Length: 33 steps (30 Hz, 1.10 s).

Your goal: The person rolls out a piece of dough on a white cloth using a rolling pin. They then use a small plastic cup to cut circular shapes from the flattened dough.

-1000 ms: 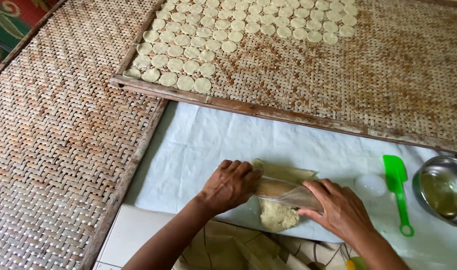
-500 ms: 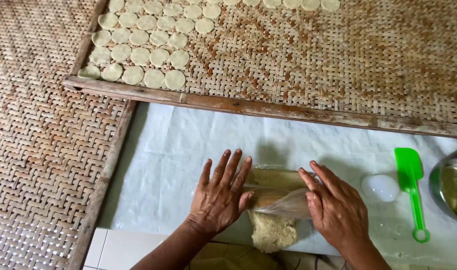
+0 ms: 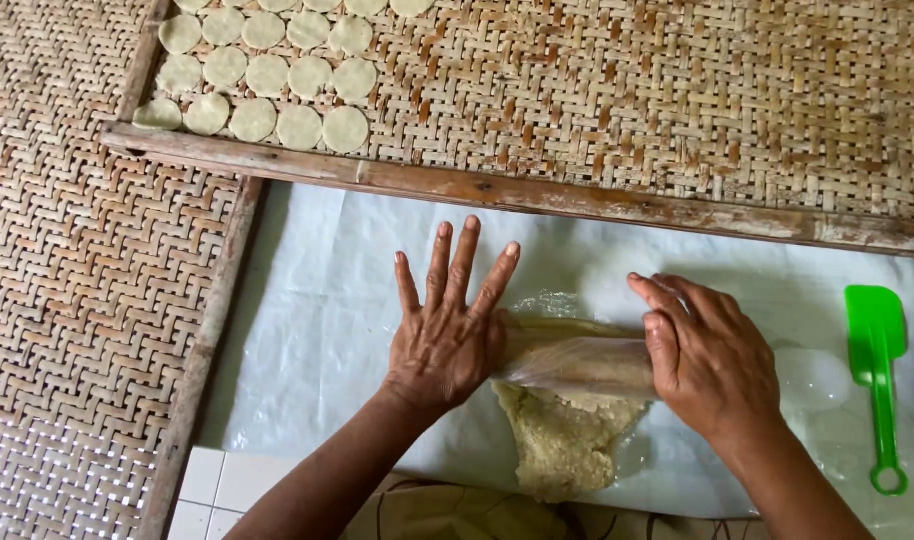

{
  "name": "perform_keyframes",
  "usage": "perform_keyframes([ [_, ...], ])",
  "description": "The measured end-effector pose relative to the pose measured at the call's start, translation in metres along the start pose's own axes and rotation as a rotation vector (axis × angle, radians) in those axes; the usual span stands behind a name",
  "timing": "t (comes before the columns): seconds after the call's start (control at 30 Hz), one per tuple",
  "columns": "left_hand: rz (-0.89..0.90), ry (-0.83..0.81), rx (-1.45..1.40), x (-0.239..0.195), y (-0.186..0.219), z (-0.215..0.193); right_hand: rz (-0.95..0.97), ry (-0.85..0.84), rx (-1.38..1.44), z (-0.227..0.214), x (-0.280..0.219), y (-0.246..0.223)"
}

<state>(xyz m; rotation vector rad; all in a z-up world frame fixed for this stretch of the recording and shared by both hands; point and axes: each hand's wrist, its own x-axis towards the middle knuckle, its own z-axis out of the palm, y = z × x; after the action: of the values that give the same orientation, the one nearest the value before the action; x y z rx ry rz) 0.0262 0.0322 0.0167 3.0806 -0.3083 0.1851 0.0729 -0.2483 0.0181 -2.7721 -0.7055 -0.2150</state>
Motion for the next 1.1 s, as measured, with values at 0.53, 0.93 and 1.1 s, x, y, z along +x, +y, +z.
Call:
perform_keyframes([
  [0.53, -0.082, 0.092, 0.023, 0.057, -0.015, 0.004, 0.047, -0.061, 0.038, 0.011, 0.043, 0.018],
  [0.93, 0.294, 0.237, -0.049, -0.023, -0.018, 0.02, -0.166, 0.027, -0.105, 0.008, -0.035, 0.006],
  [1.1, 0.362, -0.016, -0.157, -0.03, -0.017, -0.006, -0.202, -0.205, -0.183, -0.016, -0.046, -0.007],
])
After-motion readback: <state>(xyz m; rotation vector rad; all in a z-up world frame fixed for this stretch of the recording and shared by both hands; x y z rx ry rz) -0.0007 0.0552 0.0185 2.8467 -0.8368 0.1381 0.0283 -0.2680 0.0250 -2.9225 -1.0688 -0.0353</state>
